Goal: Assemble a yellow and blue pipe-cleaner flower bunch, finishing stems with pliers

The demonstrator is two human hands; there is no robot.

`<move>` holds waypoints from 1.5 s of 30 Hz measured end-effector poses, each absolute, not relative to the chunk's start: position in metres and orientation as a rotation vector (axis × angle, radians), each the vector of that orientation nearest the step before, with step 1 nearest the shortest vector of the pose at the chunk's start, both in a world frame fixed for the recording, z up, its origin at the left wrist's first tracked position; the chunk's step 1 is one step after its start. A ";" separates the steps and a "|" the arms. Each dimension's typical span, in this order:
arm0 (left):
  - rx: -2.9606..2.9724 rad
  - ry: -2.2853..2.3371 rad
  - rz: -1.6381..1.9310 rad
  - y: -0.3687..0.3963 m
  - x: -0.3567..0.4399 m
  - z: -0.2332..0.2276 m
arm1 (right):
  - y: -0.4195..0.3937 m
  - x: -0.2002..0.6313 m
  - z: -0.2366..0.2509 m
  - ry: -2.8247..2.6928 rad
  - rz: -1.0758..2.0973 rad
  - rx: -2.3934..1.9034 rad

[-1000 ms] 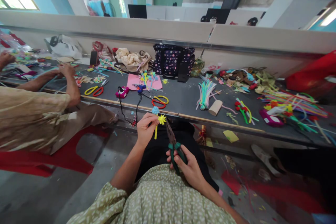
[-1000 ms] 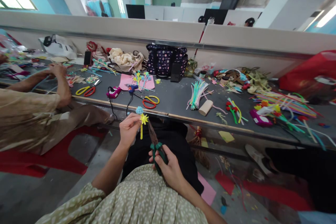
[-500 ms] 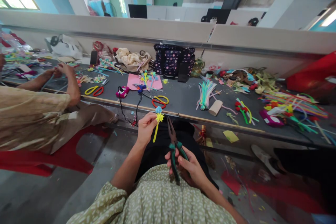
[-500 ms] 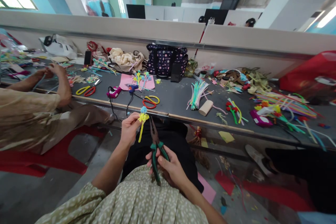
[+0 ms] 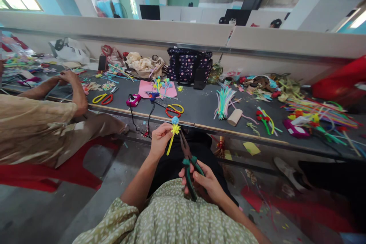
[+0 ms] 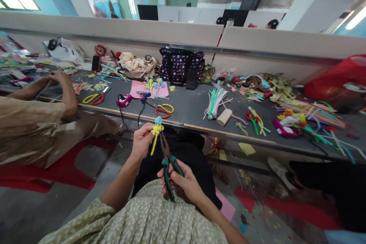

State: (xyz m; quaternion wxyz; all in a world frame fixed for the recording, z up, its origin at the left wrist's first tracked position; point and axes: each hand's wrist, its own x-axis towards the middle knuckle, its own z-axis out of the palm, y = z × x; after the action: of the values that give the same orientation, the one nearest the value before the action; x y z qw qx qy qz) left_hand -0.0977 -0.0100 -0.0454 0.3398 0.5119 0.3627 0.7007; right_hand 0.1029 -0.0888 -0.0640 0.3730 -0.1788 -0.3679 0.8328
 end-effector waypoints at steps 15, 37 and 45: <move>1.419 1.063 1.801 -0.013 -0.101 -0.041 | -0.090 0.101 -0.064 -1.109 1.995 -0.585; 1.265 1.048 1.816 -0.013 -0.099 -0.039 | -0.091 0.104 -0.059 -1.157 1.936 -0.693; 1.024 0.903 1.781 -0.008 -0.096 -0.042 | -0.099 0.137 -0.016 -0.998 1.849 -0.655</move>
State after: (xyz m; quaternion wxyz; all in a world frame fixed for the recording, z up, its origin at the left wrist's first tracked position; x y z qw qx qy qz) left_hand -0.0962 -0.0082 -0.0419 0.4340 0.4111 0.3625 0.7150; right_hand 0.1372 -0.0986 -0.0161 0.4530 -0.2652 -0.4042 0.7490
